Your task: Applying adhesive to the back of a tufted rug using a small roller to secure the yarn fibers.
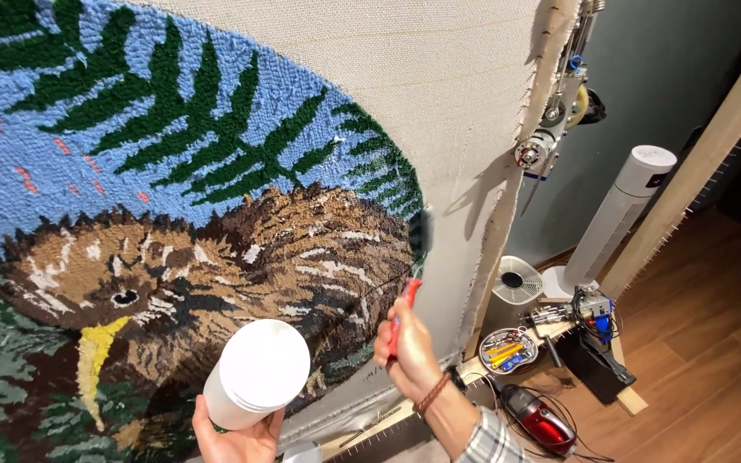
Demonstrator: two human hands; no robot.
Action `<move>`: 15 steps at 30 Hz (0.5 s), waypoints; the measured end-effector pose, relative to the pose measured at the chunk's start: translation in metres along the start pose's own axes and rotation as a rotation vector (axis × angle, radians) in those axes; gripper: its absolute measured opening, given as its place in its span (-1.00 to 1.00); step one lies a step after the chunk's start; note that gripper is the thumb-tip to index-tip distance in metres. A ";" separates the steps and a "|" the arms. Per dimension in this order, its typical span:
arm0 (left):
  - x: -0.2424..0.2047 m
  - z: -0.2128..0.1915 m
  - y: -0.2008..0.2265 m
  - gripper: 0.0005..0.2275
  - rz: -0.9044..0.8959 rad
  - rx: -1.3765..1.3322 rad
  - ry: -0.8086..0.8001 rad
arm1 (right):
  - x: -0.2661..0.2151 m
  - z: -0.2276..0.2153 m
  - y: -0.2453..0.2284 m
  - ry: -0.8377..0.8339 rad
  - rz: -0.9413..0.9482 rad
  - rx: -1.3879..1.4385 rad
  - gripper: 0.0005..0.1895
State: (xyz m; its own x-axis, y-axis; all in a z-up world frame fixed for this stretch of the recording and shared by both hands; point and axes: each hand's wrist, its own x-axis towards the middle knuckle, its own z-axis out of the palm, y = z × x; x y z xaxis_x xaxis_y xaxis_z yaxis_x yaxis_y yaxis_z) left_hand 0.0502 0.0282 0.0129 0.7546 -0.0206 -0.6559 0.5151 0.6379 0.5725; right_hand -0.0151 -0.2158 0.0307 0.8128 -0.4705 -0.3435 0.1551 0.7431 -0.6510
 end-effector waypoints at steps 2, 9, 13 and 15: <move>0.002 0.002 0.000 -0.17 0.004 -0.001 0.009 | -0.003 -0.002 0.013 -0.017 0.037 -0.015 -0.68; 0.003 0.002 -0.001 -0.18 -0.005 -0.011 0.005 | 0.002 -0.002 0.018 -0.009 0.012 -0.018 -0.67; 0.002 0.003 0.001 -0.18 0.026 -0.001 0.025 | 0.005 -0.007 0.017 -0.050 0.034 -0.017 -0.71; 0.018 -0.007 -0.001 -0.15 -0.009 -0.025 -0.027 | 0.007 -0.002 0.007 0.022 0.006 0.024 -0.71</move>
State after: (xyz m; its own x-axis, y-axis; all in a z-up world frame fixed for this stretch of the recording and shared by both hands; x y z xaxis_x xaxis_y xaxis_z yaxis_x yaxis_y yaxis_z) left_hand 0.0599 0.0328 -0.0031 0.7609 -0.0466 -0.6471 0.5115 0.6567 0.5542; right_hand -0.0097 -0.2148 0.0221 0.8013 -0.4759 -0.3626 0.1633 0.7570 -0.6327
